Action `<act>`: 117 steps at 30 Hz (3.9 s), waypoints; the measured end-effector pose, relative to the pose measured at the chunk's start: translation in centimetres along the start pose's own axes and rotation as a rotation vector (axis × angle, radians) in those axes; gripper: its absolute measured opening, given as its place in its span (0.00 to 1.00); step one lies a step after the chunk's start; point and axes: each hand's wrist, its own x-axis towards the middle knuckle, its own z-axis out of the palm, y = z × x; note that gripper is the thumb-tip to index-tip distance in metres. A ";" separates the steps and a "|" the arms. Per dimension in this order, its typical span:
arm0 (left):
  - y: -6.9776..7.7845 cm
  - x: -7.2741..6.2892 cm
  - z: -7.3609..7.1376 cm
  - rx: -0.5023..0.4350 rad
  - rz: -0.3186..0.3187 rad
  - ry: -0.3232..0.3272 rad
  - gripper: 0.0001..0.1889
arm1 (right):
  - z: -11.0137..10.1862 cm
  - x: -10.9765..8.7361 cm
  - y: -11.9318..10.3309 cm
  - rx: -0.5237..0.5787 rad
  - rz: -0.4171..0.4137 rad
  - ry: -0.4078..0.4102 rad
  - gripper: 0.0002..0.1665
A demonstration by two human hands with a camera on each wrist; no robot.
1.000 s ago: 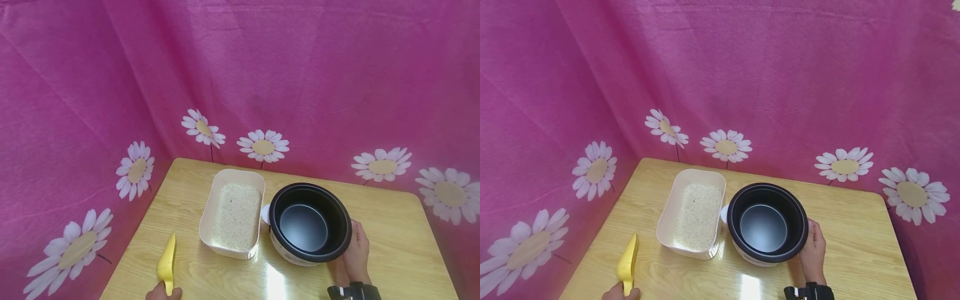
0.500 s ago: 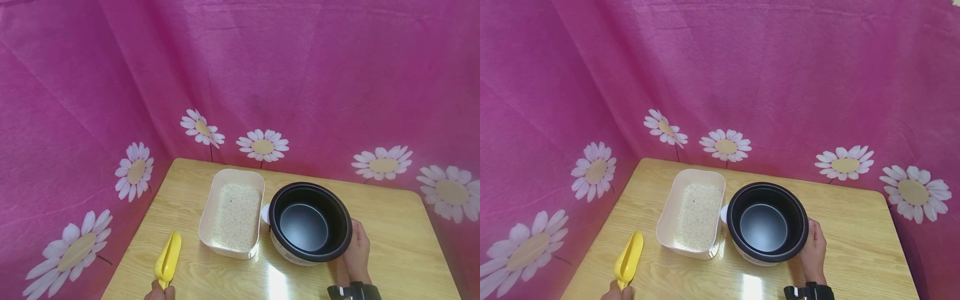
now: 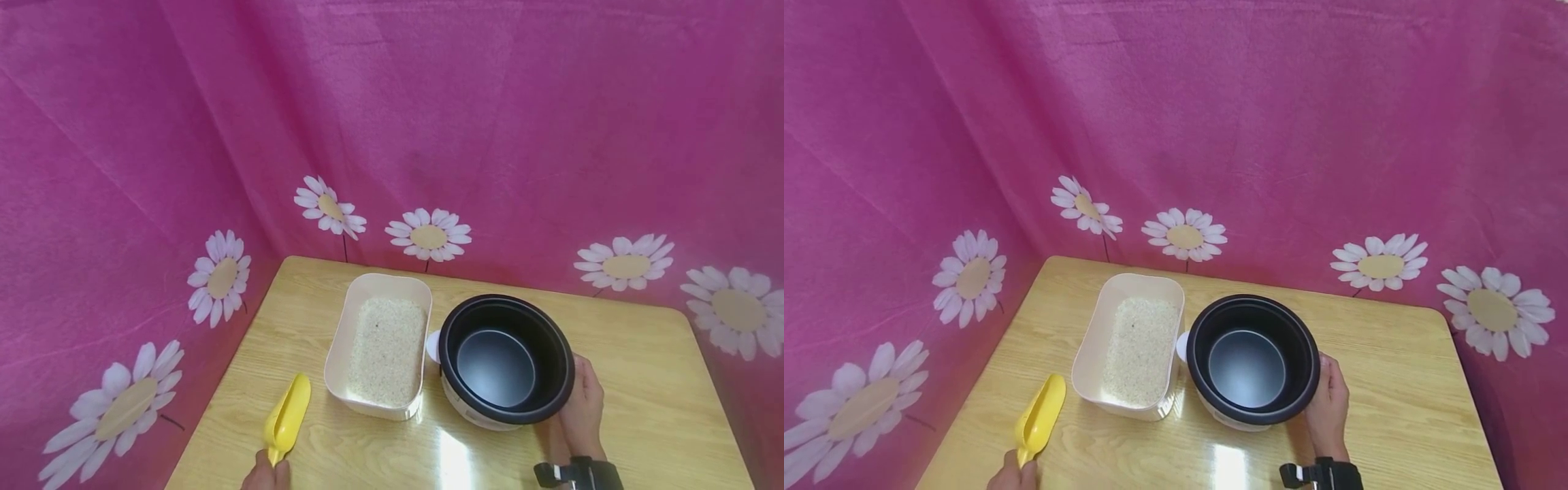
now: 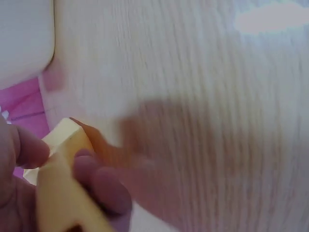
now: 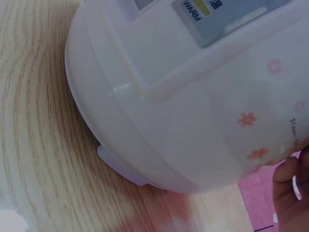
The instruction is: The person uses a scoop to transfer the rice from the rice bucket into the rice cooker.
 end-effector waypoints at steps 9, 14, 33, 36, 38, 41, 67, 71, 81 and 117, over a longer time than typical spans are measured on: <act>0.6 -0.1 -1.6 0.002 0.046 -0.070 0.24 | 0.1 -0.1 0.0 0.032 -0.002 -0.006 0.24; 1.0 -0.2 -2.3 0.002 0.107 -0.048 0.23 | 0.1 -0.2 -0.1 0.036 -0.009 -0.009 0.23; 4.5 -2.4 -8.6 -0.082 0.453 0.110 0.13 | 0.1 -0.1 -0.3 0.127 0.077 -0.032 0.24; 5.0 -2.7 -9.0 -0.067 0.519 0.169 0.10 | 0.1 -0.1 -0.4 0.125 0.081 -0.041 0.25; 5.4 -2.9 -9.2 -0.072 0.543 0.166 0.09 | 0.1 -0.2 -0.4 0.121 0.085 -0.044 0.25; 6.0 -3.2 -9.5 -0.080 0.580 0.121 0.09 | 0.2 -0.2 -0.5 0.098 0.073 -0.036 0.24; 10.3 -2.6 -10.9 -0.061 0.574 -0.243 0.11 | 0.0 -0.1 -0.4 0.023 -0.027 -0.020 0.25; 10.9 -2.2 -11.2 -0.013 0.616 -0.257 0.11 | 0.0 -0.1 -0.4 0.024 -0.003 -0.022 0.25; 13.2 -0.7 -12.4 0.078 0.634 -0.295 0.15 | 0.3 -0.2 -0.4 0.054 -0.015 -0.024 0.24; 19.8 0.4 -13.4 0.403 0.597 -0.464 0.13 | 0.3 -0.2 0.1 0.028 -0.057 0.000 0.25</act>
